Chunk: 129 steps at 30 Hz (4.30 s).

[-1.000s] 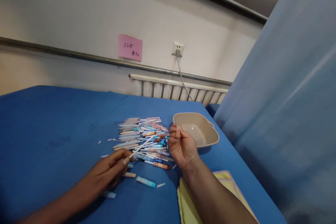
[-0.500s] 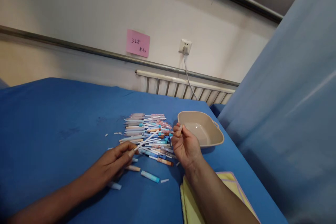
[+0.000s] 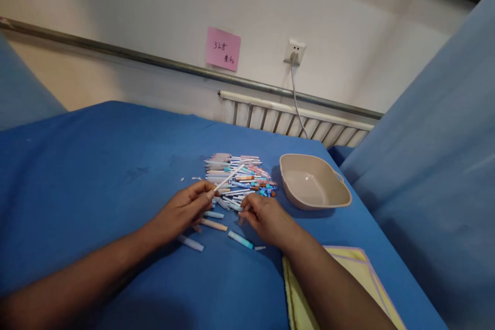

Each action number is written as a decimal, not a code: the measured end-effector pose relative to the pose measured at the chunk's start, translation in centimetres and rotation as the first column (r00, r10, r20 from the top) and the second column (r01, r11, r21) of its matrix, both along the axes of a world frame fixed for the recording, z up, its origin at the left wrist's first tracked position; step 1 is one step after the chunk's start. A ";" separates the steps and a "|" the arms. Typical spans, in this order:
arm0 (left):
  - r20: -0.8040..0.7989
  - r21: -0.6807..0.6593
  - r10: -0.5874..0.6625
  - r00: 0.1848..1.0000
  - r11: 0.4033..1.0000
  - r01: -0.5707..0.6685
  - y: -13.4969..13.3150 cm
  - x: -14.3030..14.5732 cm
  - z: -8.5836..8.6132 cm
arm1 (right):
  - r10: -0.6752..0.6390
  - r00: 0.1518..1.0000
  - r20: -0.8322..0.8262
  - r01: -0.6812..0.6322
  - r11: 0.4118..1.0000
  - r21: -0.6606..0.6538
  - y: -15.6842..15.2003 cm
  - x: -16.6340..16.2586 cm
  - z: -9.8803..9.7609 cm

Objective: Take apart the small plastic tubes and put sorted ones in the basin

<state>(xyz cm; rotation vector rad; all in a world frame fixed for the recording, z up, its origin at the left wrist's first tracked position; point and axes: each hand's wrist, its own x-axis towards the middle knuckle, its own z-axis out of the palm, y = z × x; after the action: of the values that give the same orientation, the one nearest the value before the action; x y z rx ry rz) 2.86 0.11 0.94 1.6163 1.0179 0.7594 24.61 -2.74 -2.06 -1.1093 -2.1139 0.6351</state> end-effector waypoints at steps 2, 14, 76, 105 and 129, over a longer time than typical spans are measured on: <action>-0.010 0.007 0.008 1.000 1.000 -0.007 0.0 0.0 0.1 | -0.013 0.997 -0.071 0.014 1.000 0.008 -0.3 0.0 0.4; -0.105 0.114 -0.014 0.994 0.993 0.027 0.2 -0.2 0.0 | -0.308 0.795 -0.522 0.290 0.950 -0.119 0.4 0.4 0.7; -0.333 0.286 -0.111 0.936 0.934 0.213 -1.7 0.0 -0.7 | -0.221 0.731 -0.646 0.011 0.950 -0.313 -0.3 -1.4 0.7; -0.408 0.226 -0.176 0.896 0.931 0.286 -1.6 0.0 -0.3 | -0.096 0.897 0.432 -0.103 0.904 0.414 -0.9 0.4 1.8; -0.635 0.292 -0.123 0.762 0.876 0.385 -1.0 -0.1 -0.2 | 0.018 0.992 0.129 -0.018 1.000 0.006 0.0 -0.3 0.8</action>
<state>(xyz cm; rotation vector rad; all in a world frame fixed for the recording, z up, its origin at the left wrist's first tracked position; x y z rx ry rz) 2.78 -0.88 0.72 2.4094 1.0715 0.2545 24.31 -2.74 -1.28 -1.1563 -2.2358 0.5781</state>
